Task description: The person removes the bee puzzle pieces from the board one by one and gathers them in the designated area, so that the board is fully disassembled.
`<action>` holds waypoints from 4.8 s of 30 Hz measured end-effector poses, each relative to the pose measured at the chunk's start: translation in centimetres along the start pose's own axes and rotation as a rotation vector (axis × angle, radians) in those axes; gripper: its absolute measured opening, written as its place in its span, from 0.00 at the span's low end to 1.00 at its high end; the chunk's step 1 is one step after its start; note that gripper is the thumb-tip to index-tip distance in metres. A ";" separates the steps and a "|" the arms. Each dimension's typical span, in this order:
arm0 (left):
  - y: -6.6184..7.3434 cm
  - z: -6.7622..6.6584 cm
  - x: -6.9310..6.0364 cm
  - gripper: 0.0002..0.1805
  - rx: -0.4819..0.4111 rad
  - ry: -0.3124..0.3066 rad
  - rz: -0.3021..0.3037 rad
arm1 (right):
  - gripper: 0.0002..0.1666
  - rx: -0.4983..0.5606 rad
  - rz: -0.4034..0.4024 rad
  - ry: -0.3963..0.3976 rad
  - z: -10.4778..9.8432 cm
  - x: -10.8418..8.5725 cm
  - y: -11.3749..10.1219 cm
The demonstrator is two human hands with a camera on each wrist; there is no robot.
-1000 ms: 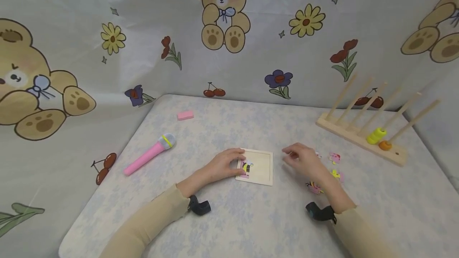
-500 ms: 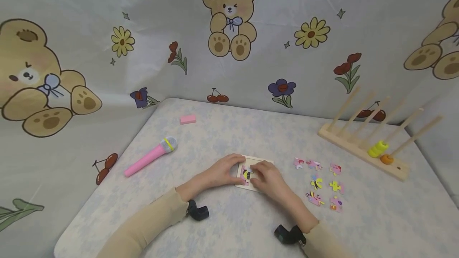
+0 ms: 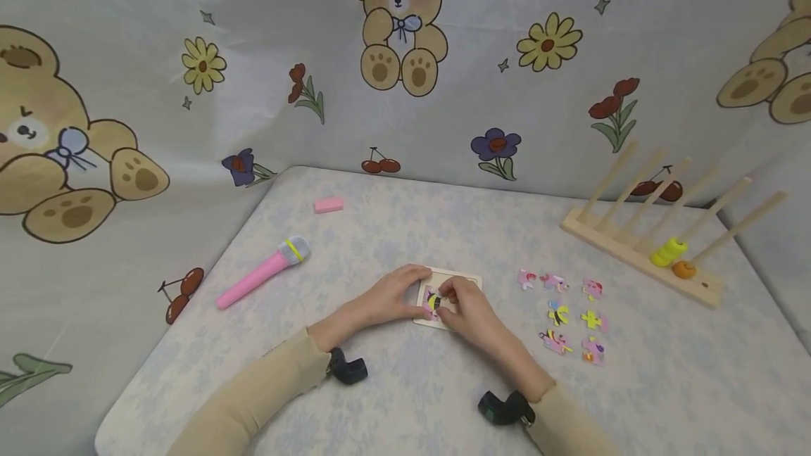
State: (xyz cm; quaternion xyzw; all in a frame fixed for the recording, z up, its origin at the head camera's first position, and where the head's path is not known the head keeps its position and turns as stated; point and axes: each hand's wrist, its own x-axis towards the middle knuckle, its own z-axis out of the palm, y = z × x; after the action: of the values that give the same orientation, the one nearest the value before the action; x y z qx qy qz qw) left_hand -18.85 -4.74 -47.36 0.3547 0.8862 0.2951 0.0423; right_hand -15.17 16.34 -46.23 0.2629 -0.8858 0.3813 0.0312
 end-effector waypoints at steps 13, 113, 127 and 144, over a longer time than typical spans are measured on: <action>-0.2 -0.6 0.3 0.46 0.021 -0.010 -0.009 | 0.11 0.086 0.062 -0.007 -0.2 0.7 0.3; 0.0 0.0 -0.1 0.44 0.029 -0.006 -0.015 | 0.16 0.037 -0.218 0.151 0.3 0.8 2.3; 0.0 0.0 0.1 0.45 0.025 -0.022 -0.009 | 0.14 0.231 -0.003 0.178 -1.2 0.7 2.1; 0.1 -0.3 0.1 0.46 0.032 -0.052 -0.035 | 0.16 0.043 0.171 0.116 -11.1 -5.5 4.0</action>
State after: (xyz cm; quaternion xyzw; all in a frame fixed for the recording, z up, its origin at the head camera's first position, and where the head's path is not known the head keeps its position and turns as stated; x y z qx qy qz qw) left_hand -18.92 -4.77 -46.99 0.3473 0.8955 0.2708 0.0650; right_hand -14.02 28.69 -42.38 0.1645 -0.8933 0.4160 0.0439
